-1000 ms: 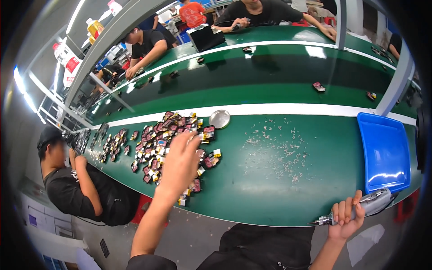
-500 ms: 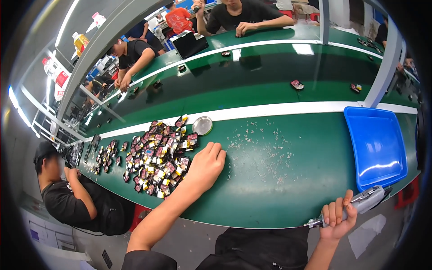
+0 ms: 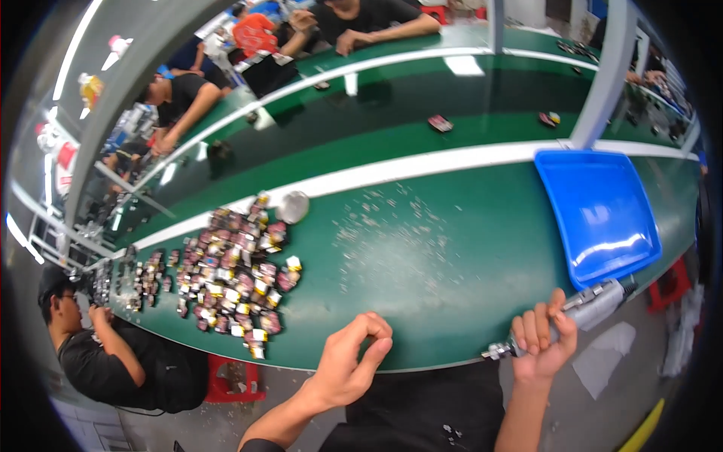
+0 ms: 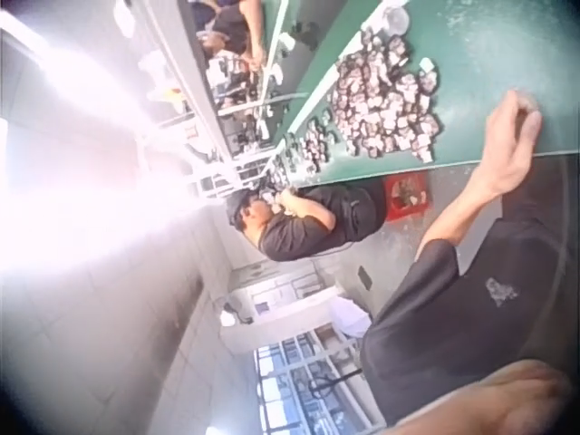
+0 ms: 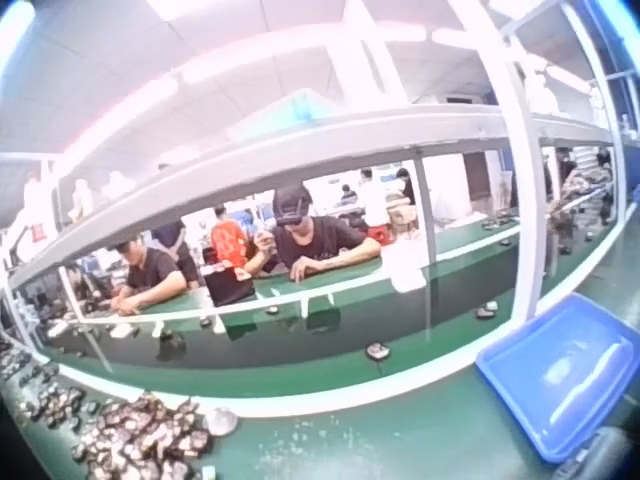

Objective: Manually assemble small electronic components and fasten with a pneumatic screwdriver on a production line.

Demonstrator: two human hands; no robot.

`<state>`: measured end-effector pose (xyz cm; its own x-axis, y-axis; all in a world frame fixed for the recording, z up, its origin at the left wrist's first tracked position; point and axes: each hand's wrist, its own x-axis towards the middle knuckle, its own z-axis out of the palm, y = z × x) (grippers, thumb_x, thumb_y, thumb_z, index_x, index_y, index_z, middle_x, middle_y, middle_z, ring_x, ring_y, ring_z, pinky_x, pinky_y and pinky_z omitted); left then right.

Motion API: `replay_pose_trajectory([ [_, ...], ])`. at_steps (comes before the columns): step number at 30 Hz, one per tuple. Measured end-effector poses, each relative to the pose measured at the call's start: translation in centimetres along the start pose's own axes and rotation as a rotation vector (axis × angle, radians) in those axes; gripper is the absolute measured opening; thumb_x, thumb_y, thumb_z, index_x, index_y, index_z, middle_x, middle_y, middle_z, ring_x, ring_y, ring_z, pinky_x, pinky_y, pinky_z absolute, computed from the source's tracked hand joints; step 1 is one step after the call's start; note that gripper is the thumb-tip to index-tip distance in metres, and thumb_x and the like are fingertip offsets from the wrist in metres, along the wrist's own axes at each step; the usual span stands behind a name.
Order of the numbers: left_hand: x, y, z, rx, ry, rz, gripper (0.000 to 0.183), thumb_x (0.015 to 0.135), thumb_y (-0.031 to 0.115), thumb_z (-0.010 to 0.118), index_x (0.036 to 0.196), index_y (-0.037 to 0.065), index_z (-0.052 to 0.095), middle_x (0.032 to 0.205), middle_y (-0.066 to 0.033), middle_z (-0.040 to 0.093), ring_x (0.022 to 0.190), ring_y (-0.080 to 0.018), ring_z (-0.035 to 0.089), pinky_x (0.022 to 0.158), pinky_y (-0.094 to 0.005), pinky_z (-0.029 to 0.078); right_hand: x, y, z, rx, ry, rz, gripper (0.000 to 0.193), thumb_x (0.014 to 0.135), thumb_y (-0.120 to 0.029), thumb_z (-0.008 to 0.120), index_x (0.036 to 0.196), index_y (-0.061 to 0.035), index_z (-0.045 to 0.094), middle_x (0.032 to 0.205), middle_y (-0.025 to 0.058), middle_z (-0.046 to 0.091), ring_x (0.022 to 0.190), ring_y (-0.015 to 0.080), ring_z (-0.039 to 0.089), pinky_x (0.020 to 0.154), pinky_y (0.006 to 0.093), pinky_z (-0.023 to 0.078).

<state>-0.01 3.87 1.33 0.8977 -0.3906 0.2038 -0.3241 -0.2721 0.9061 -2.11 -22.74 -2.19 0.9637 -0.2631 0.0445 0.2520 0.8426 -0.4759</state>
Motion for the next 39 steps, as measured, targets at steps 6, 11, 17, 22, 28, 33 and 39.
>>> replay_pose_trajectory([
  [6,-1.9,-0.4,5.1,-0.882,-0.055,-0.169,0.024,0.100,0.020,0.048,0.088,0.000,0.051,0.084,-0.0119,0.054,0.070,-0.0143,0.048,0.065,-0.0262,0.042,-1.6,0.5,4.2,0.186,-0.066,-0.033,0.012,0.090,-0.018,0.043,0.091,-0.0074,0.047,0.050,-0.0001,0.036,0.041,0.0122,0.034,0.048,0.0312,0.038],
  [11,-2.0,0.0,7.1,-1.053,-0.117,-0.193,0.025,0.101,0.020,0.045,0.088,0.000,0.050,0.084,-0.0118,0.053,0.070,-0.0141,0.047,0.065,-0.0265,0.041,-2.4,0.4,5.8,0.149,-0.103,-0.139,0.010,0.093,-0.016,0.044,0.091,-0.0063,0.043,0.049,-0.0002,0.038,0.040,0.0107,0.039,0.046,0.0286,0.038],
  [17,-2.5,0.7,7.2,-1.048,-0.137,-0.212,0.026,0.101,0.021,0.045,0.087,-0.001,0.050,0.084,-0.0116,0.053,0.070,-0.0130,0.045,0.065,-0.0259,0.041,-2.8,0.9,6.0,0.170,-0.095,-0.124,0.009,0.092,-0.016,0.045,0.091,-0.0065,0.043,0.048,-0.0002,0.038,0.040,0.0109,0.039,0.046,0.0282,0.038],
  [22,-2.3,0.4,7.2,-1.010,-0.146,-0.195,0.025,0.101,0.020,0.045,0.087,0.000,0.051,0.084,-0.0102,0.053,0.069,-0.0124,0.045,0.064,-0.0250,0.040,-2.7,0.7,5.6,0.143,-0.118,-0.124,0.009,0.092,-0.015,0.045,0.091,-0.0066,0.043,0.048,-0.0003,0.039,0.039,0.0110,0.039,0.046,0.0280,0.038],
  [28,-2.0,1.2,7.0,-0.741,-0.086,-0.189,0.020,0.098,0.013,0.050,0.083,-0.001,0.052,0.078,-0.0094,0.056,0.067,-0.0130,0.049,0.062,-0.0235,0.041,-2.9,0.4,5.4,0.084,-0.148,-0.143,0.009,0.092,-0.016,0.045,0.092,-0.0067,0.043,0.048,-0.0003,0.039,0.039,0.0112,0.039,0.046,0.0280,0.038],
  [33,-1.8,1.2,8.1,-0.364,0.036,0.003,0.023,0.095,0.011,0.054,0.077,-0.002,0.051,0.070,-0.0109,0.056,0.061,-0.0148,0.050,0.055,-0.0257,0.041,-3.0,0.3,4.9,0.051,-0.149,-0.166,0.009,0.093,-0.016,0.044,0.091,-0.0070,0.042,0.048,-0.0003,0.038,0.039,0.0112,0.039,0.047,0.0283,0.039],
  [39,-1.2,1.2,8.3,-0.394,-0.048,-0.109,0.022,0.096,0.011,0.049,0.082,-0.004,0.055,0.074,-0.0125,0.059,0.065,-0.0147,0.052,0.059,-0.0257,0.043,-2.6,0.4,4.2,0.085,-0.094,-0.159,0.010,0.093,-0.016,0.043,0.092,-0.0064,0.043,0.049,-0.0007,0.038,0.040,0.0106,0.039,0.047,0.0280,0.038],
])
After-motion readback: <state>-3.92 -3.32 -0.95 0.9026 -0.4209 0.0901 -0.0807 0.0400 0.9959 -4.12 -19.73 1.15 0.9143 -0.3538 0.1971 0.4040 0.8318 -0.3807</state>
